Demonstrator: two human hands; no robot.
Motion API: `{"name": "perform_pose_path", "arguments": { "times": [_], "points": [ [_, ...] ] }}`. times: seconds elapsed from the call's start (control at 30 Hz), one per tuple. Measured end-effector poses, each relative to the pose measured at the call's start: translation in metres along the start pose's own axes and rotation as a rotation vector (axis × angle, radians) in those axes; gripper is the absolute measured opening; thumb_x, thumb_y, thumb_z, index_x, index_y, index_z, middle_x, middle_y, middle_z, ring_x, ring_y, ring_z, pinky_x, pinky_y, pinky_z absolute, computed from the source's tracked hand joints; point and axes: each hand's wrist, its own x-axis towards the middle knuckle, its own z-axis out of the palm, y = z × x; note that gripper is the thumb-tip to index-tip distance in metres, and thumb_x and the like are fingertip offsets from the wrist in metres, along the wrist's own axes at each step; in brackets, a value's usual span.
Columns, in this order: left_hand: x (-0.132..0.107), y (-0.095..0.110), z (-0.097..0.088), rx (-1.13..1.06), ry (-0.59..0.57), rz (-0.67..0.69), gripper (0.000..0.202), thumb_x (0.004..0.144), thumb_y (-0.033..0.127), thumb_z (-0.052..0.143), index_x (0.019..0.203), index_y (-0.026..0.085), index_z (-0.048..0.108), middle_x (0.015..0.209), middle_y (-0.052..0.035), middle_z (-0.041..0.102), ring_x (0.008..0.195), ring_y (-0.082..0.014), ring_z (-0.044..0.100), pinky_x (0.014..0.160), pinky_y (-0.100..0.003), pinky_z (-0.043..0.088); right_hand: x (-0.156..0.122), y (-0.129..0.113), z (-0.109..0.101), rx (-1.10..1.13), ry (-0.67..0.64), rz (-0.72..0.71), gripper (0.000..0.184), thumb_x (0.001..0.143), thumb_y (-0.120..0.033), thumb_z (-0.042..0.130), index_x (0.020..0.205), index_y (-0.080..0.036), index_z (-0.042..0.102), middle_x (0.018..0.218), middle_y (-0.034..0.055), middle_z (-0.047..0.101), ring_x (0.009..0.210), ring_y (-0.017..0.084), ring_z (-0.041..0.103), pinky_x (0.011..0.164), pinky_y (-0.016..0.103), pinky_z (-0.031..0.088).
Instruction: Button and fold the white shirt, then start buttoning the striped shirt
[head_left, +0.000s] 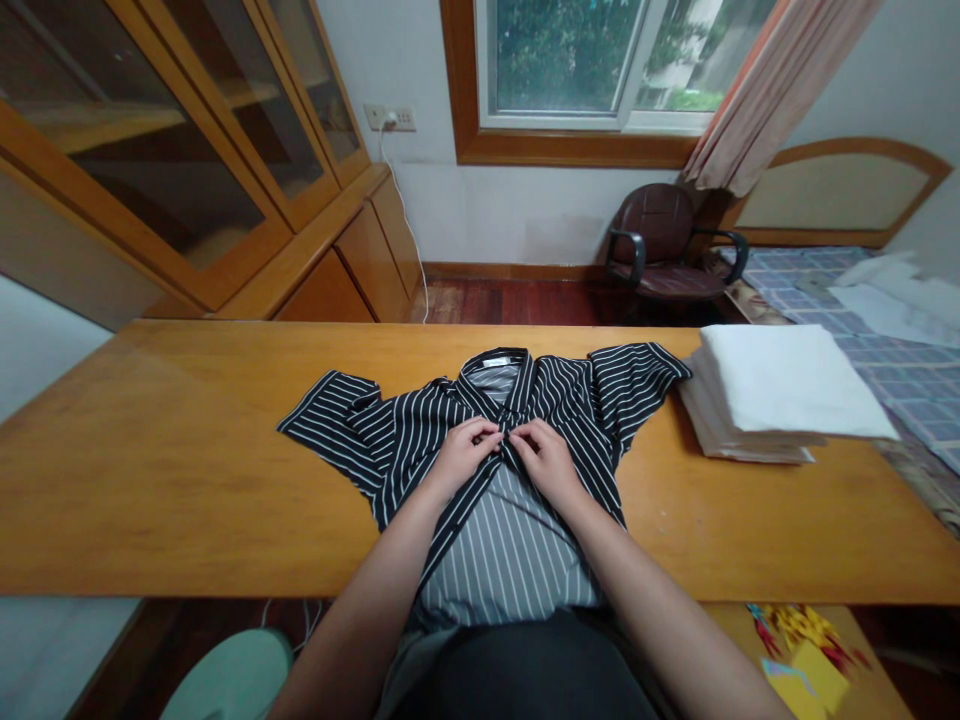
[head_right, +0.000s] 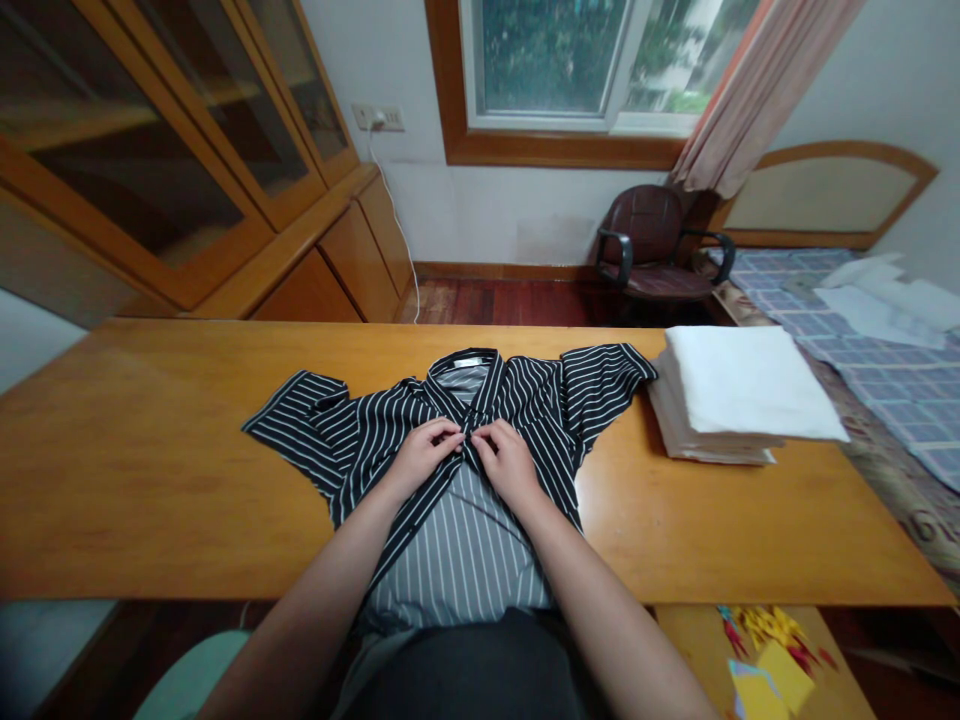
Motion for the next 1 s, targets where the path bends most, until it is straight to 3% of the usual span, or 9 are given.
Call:
{"name": "perform_pose_path", "arguments": {
  "times": [0.37, 0.6, 1.0],
  "points": [
    [0.001, -0.001, 0.002, 0.061, 0.048, 0.007, 0.018, 0.087, 0.036, 0.064, 0.084, 0.018, 0.065, 0.08, -0.0006, 0.065, 0.068, -0.0144, 0.067, 0.07, -0.028, 0.055, -0.001, 0.001, 0.002, 0.02, 0.002, -0.015, 0.013, 0.089, -0.019, 0.057, 0.097, -0.022, 0.067, 0.09, 0.0037, 0.063, 0.076, 0.017, 0.06, 0.07, 0.029, 0.049],
    [0.0, -0.007, 0.003, -0.085, 0.078, -0.077, 0.022, 0.087, 0.035, 0.064, 0.1, 0.018, 0.058, 0.079, 0.0007, 0.066, 0.07, -0.0147, 0.07, 0.069, -0.028, 0.056, 0.0, 0.004, 0.004, -0.02, 0.019, -0.01, 0.01, 0.088, -0.02, 0.059, 0.093, -0.022, 0.067, 0.087, 0.0026, 0.062, 0.071, 0.016, 0.059, 0.067, 0.029, 0.049],
    [-0.002, 0.004, 0.0, 0.111, 0.022, 0.063, 0.014, 0.087, 0.026, 0.063, 0.097, 0.02, 0.07, 0.093, -0.003, 0.07, 0.083, -0.0159, 0.067, 0.079, -0.029, 0.056, 0.0, 0.002, 0.003, -0.013, -0.008, -0.012, 0.005, 0.089, -0.024, 0.064, 0.091, -0.022, 0.068, 0.086, 0.0027, 0.064, 0.075, 0.017, 0.061, 0.07, 0.029, 0.049]
  ]
}}
